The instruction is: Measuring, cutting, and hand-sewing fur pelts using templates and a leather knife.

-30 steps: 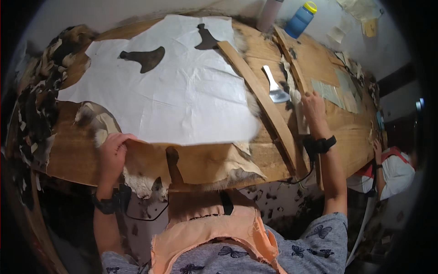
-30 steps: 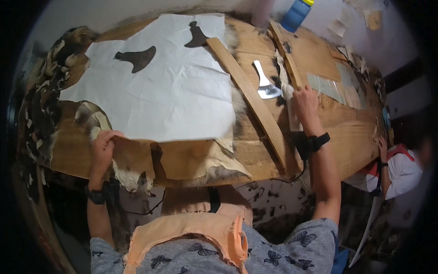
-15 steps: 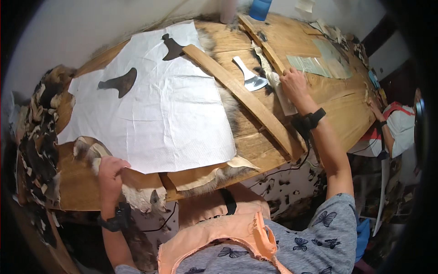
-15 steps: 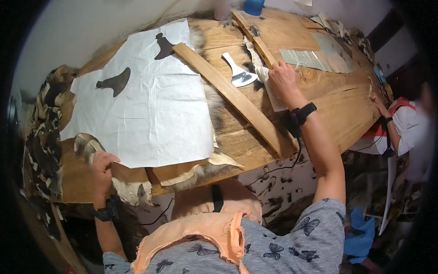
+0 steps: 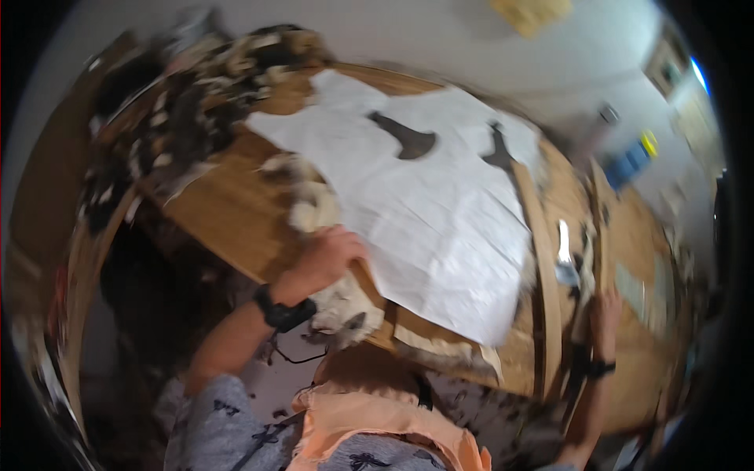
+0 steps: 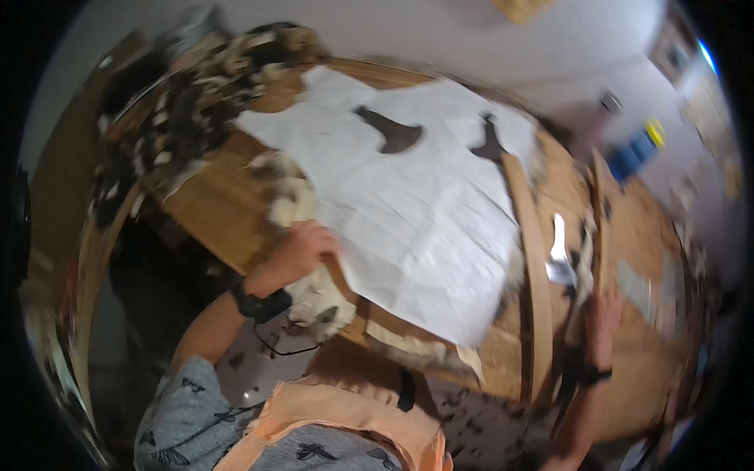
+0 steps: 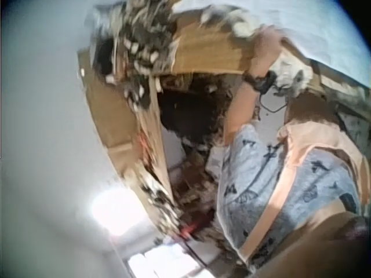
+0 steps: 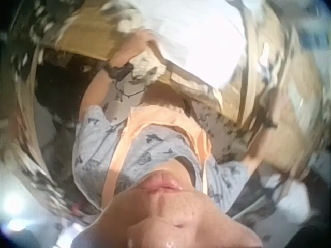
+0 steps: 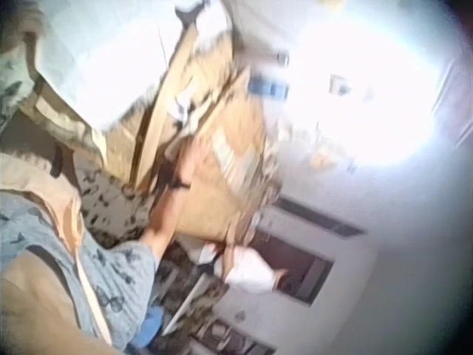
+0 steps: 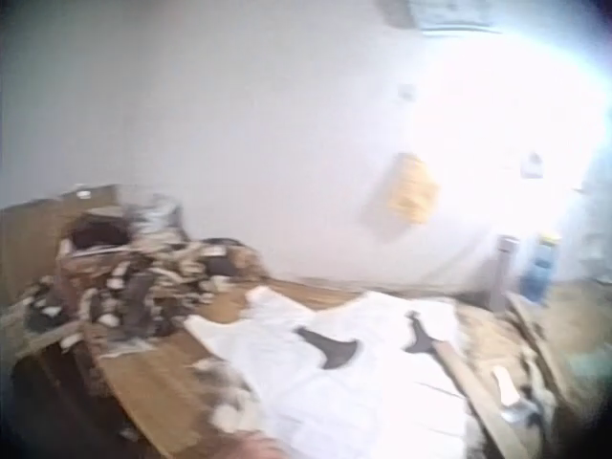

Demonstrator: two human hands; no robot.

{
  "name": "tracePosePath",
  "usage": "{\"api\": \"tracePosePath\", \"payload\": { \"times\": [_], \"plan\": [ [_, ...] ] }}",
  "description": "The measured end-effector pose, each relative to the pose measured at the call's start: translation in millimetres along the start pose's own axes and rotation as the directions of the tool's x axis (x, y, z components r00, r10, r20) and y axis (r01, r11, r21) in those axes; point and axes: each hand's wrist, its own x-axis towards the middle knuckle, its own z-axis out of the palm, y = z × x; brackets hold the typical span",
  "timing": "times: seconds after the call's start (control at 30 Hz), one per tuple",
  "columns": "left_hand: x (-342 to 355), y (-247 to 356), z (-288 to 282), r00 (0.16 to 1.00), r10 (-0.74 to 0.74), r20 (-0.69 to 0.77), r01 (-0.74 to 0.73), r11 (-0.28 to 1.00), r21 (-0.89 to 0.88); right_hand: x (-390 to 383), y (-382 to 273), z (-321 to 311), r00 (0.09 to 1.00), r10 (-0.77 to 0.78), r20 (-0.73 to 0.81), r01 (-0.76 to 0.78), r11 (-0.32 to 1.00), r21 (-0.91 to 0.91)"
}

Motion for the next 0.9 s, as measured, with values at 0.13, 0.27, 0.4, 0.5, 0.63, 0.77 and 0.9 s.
{"api": "tracePosePath", "payload": {
  "times": [0.13, 0.27, 0.4, 0.5, 0.63, 0.77, 0.9],
  "plan": [
    [-5.5, -4.9, 6.6, 1.0, -0.026, -0.011, 0.026, 0.999, -0.033, 7.0, -11.5, -20.4, 0.983, 0.091, 0.159, -0.098, 0.995, 0.033],
    [-12.7, -5.6, 5.8, 0.998, -0.049, -0.042, 0.046, 0.996, -0.079, 14.0, -12.8, -22.1, 0.949, 0.158, 0.274, -0.159, 0.987, -0.021],
    [-12.0, -9.2, 6.2, 0.998, -0.041, 0.039, 0.045, 0.993, -0.111, 9.4, -8.2, -21.0, 0.954, 0.142, 0.264, -0.137, 0.99, -0.037],
    [-12.1, -12.7, 5.7, 0.997, 0.013, 0.075, -0.005, 0.994, -0.108, 3.3, -5.7, -18.7, 0.967, 0.186, 0.175, -0.191, 0.982, 0.011],
    [-12.9, -26.5, -0.2, 0.989, 0.09, 0.118, -0.062, 0.974, -0.219, 8.4, -7.8, -36.2, 0.977, 0.137, 0.163, -0.141, 0.99, 0.014],
    [9.3, -58.8, -48.3, 0.975, -0.158, -0.158, 0.083, 0.914, -0.398, 32.0, -46.5, -81.9, 0.982, 0.173, 0.07, -0.182, 0.973, 0.144],
    [23.1, -144.4, -82.8, 0.86, -0.366, -0.355, 0.287, 0.923, -0.257, 75.3, -118.9, -127.0, 0.986, 0.159, 0.042, -0.165, 0.959, 0.229]
  ]
}}
